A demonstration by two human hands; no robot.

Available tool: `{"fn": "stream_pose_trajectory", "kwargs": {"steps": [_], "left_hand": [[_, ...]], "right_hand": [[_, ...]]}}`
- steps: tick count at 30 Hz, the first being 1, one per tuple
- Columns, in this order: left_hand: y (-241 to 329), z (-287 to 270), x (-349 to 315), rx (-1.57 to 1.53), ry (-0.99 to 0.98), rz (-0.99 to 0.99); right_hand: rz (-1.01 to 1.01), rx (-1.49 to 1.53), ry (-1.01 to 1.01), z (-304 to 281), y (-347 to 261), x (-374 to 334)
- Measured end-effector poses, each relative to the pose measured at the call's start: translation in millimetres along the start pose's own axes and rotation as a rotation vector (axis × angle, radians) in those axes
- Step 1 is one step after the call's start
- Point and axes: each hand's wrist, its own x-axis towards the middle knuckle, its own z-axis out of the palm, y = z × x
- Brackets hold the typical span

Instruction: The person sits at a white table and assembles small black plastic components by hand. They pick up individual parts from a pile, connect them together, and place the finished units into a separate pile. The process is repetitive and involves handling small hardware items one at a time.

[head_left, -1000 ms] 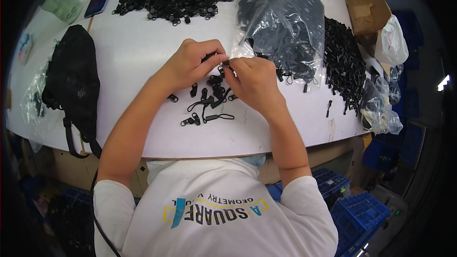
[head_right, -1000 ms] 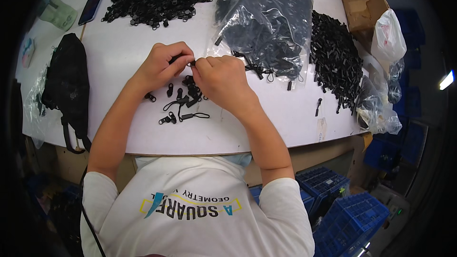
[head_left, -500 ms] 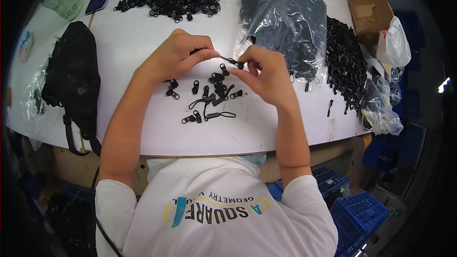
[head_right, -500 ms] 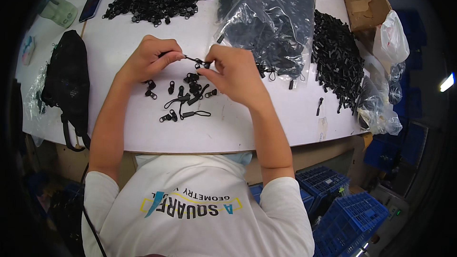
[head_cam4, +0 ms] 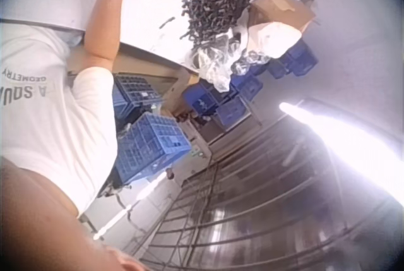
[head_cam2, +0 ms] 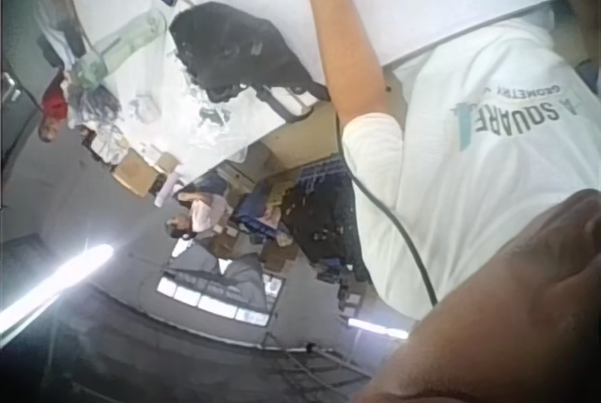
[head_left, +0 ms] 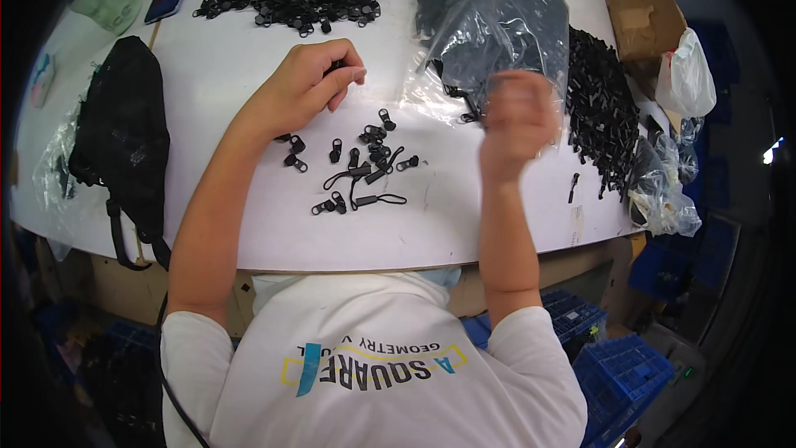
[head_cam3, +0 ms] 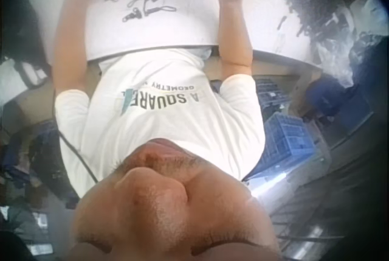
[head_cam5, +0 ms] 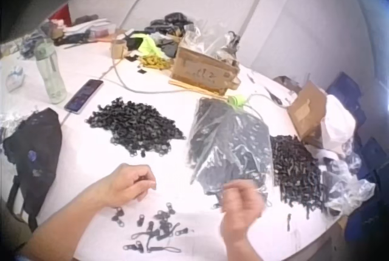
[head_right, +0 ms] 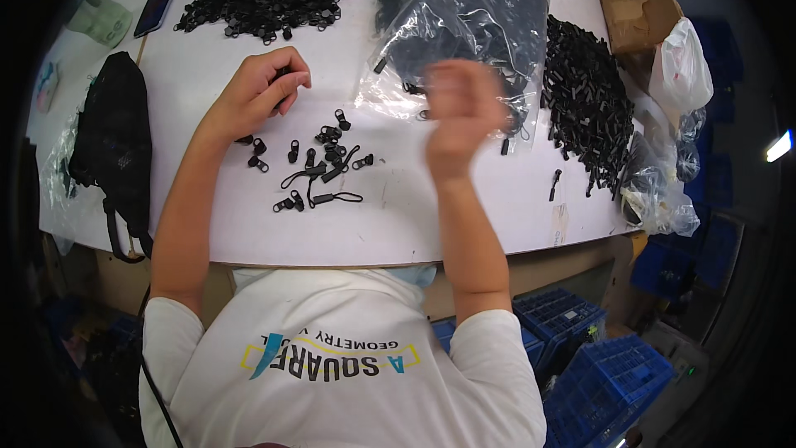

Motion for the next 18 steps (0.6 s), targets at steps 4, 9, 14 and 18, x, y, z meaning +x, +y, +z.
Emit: {"fn": "stream_pose_trajectory", "kwargs": {"steps": [4, 9, 14, 18], "left_hand": [[-3, -4, 1, -0.002, 0.016, -0.138], [-4, 1, 0, -0.108, 0.044, -0.096], [-2, 5, -2, 0.025, 0.07, -0.01], [-2, 6, 2, 0.087, 0.089, -0.005]], "right_hand": [[-0.205, -0.411, -0.839, 43, -19, -33], [-0.266, -0.545, -1.094, 56, -20, -45], [-0.298, -0.339, -1.073, 47, -27, -34], [-0.356, -0.381, -1.152, 45, -31, -39]]}}
